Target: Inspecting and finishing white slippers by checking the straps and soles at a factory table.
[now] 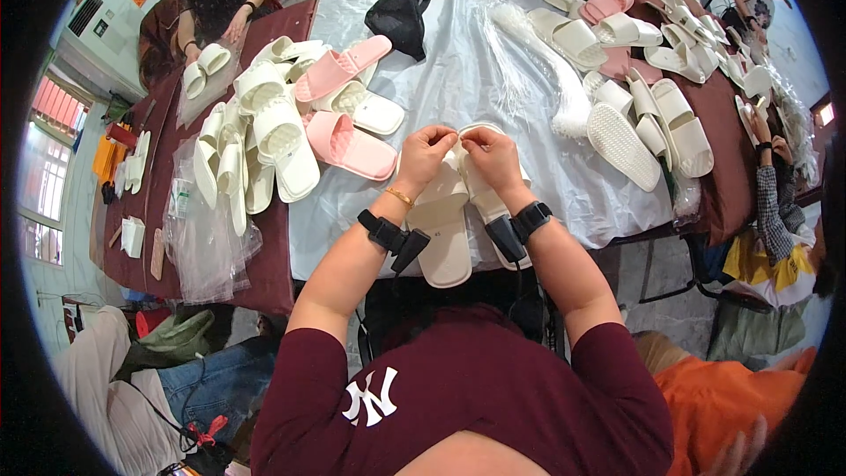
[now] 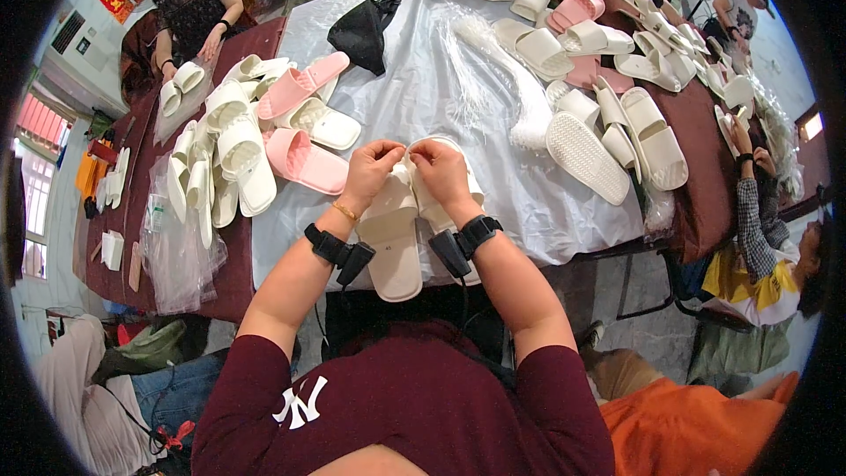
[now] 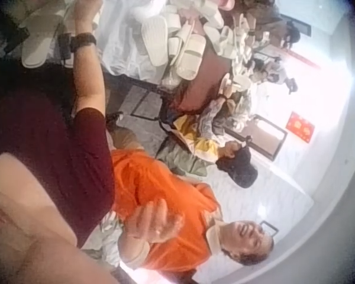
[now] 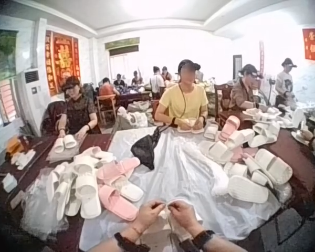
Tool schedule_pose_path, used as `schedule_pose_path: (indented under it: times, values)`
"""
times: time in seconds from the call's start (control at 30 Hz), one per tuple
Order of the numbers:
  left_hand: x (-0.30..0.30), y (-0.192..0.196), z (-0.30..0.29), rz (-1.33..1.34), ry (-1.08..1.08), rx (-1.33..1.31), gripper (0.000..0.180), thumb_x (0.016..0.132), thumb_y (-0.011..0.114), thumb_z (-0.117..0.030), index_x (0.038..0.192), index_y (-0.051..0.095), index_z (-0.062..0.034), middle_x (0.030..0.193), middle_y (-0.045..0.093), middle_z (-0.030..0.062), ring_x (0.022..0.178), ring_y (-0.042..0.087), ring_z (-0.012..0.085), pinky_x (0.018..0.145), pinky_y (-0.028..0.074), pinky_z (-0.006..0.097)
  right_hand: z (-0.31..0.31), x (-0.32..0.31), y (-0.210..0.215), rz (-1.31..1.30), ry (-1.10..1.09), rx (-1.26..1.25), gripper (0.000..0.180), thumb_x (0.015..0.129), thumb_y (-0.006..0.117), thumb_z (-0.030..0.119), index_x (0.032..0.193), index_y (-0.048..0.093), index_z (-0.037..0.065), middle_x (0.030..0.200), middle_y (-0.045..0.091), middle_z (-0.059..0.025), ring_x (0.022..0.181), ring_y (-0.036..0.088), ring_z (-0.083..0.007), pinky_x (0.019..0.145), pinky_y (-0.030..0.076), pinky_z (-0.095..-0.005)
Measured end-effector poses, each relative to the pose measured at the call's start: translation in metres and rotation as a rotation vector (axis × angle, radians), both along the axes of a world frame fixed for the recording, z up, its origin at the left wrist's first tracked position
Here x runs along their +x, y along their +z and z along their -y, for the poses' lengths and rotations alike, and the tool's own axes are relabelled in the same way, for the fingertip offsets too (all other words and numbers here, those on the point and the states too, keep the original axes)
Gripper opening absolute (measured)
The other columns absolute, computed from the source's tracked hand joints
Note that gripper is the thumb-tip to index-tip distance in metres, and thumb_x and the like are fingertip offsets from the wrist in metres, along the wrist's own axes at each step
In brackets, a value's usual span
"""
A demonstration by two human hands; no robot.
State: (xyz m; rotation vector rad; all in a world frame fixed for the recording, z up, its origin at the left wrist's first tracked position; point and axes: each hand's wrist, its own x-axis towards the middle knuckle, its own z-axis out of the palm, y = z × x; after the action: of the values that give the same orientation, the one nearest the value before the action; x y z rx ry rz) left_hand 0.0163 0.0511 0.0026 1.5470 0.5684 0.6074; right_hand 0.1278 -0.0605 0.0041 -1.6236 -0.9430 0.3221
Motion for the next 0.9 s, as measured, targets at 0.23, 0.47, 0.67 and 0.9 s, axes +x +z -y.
schedule_pose_path:
  times: [0.23,0.47,0.67,0.9]
  values:
    - [-0.002,-0.003,0.000,0.018,0.001,-0.009,0.017,0.085,0.065,-0.014,0.092,0.069,0.0008,0.079,0.067,0.0017,0.070,0.058,0.0060,0.062,0.046,0.021,0.000,-0.001,-0.001,0.041,-0.020,-0.028,0.012,0.080,0.064,0.009,0.090,0.069,0.003,0.079,0.069,-0.0112,0.069,0.065,-0.0195,0.065,0.051,-0.0298]
    - [-0.002,-0.004,0.001,-0.004,0.007,0.013,0.016,0.087,0.065,-0.014,0.093,0.069,0.0003,0.078,0.064,-0.0021,0.067,0.053,0.0034,0.059,0.042,0.018,-0.002,0.000,-0.006,0.044,-0.015,-0.023,0.013,0.080,0.065,0.011,0.089,0.070,0.003,0.080,0.069,-0.0112,0.070,0.066,-0.0205,0.065,0.051,-0.0305]
    - [-0.003,-0.003,0.001,-0.014,0.005,0.039,0.017,0.087,0.065,-0.014,0.093,0.069,0.0006,0.079,0.065,-0.0010,0.067,0.054,0.0038,0.059,0.043,0.019,-0.003,-0.001,-0.006,0.040,-0.007,-0.044,0.012,0.080,0.066,0.012,0.088,0.069,0.004,0.078,0.068,-0.0108,0.070,0.065,-0.0205,0.065,0.051,-0.0307]
    - [0.000,-0.003,0.004,-0.027,0.029,0.052,0.015,0.086,0.066,-0.013,0.092,0.069,0.0007,0.081,0.067,0.0004,0.070,0.056,0.0042,0.061,0.044,0.019,-0.005,0.004,-0.013,0.022,-0.051,-0.019,0.013,0.080,0.066,0.013,0.089,0.069,0.004,0.078,0.068,-0.0108,0.069,0.065,-0.0206,0.065,0.051,-0.0308]
